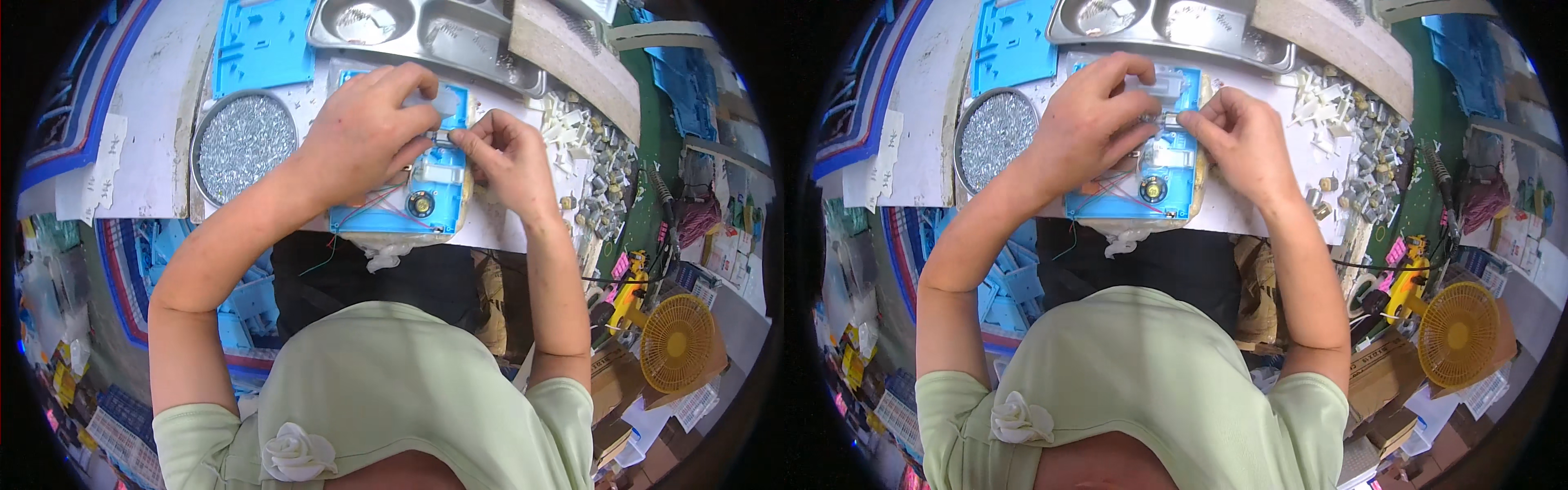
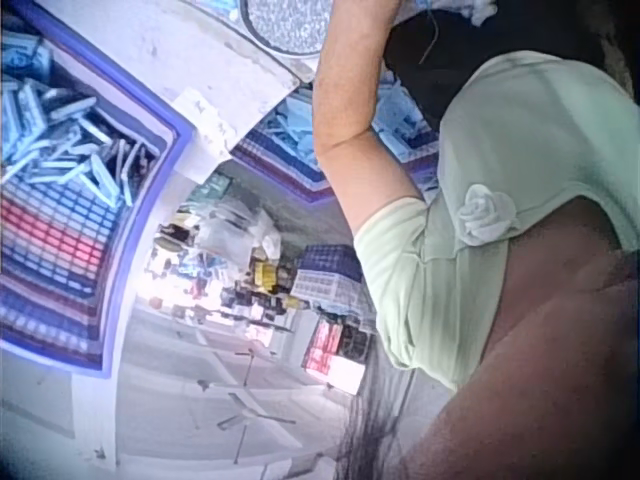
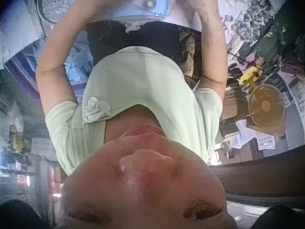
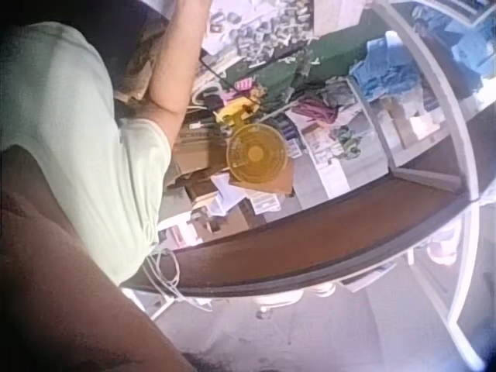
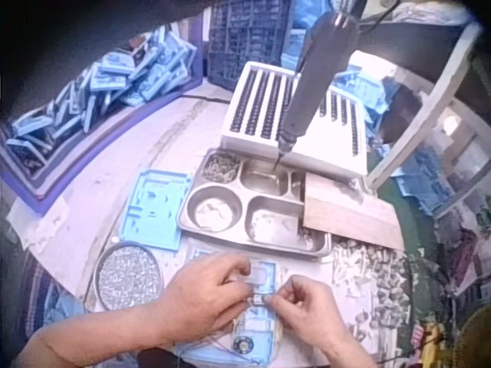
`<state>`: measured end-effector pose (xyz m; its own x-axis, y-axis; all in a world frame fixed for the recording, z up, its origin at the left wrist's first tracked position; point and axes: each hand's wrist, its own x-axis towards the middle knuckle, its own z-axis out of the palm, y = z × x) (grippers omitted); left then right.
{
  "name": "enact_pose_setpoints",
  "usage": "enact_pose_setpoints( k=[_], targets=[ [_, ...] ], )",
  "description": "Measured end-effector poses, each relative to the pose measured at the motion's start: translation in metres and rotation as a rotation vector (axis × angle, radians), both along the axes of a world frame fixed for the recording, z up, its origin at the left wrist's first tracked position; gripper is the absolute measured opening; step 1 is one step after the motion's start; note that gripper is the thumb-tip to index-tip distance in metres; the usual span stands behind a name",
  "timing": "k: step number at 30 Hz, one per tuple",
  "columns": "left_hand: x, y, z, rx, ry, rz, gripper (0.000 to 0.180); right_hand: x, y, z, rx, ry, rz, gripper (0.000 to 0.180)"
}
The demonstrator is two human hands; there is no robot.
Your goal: Assembling components into a blue plastic casing, including soldering wires to a circuit board and securing the housing with a power drill.
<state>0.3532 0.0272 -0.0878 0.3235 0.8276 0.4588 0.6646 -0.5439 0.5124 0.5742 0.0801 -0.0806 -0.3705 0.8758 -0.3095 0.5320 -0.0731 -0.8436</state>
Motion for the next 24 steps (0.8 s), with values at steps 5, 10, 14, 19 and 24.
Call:
enact_pose_setpoints(
  k=[5, 10, 14, 19, 24],
  targets=[
    [-0.001, 0.021, 0.001, 0.123, 0.055, -0.062, 0.021, 0.004, -0.001, -0.013, 0.181, 0.030, -0.002, 0.027],
    [0.005, 0.029, 0.009, 0.066, 0.138, -0.065, 0.021, 0.029, 0.028, 0.039, 0.201, -0.079, 0.191, 0.026],
    [0.003, 0.029, 0.020, 0.030, 0.193, -0.026, 0.024, 0.134, 0.181, 0.103, 0.284, -0.087, -0.148, 0.027],
    [0.023, 0.043, 0.019, -0.080, 0.183, -0.031, 0.027, 0.386, 0.385, 0.029, 0.184, -0.797, -0.566, 0.044],
    [0.016, 0.030, 0.028, -0.127, 0.250, 0.076, 0.039, 0.375, 0.450, -0.051, 0.014, -0.195, -0.864, 0.074]
  ],
)
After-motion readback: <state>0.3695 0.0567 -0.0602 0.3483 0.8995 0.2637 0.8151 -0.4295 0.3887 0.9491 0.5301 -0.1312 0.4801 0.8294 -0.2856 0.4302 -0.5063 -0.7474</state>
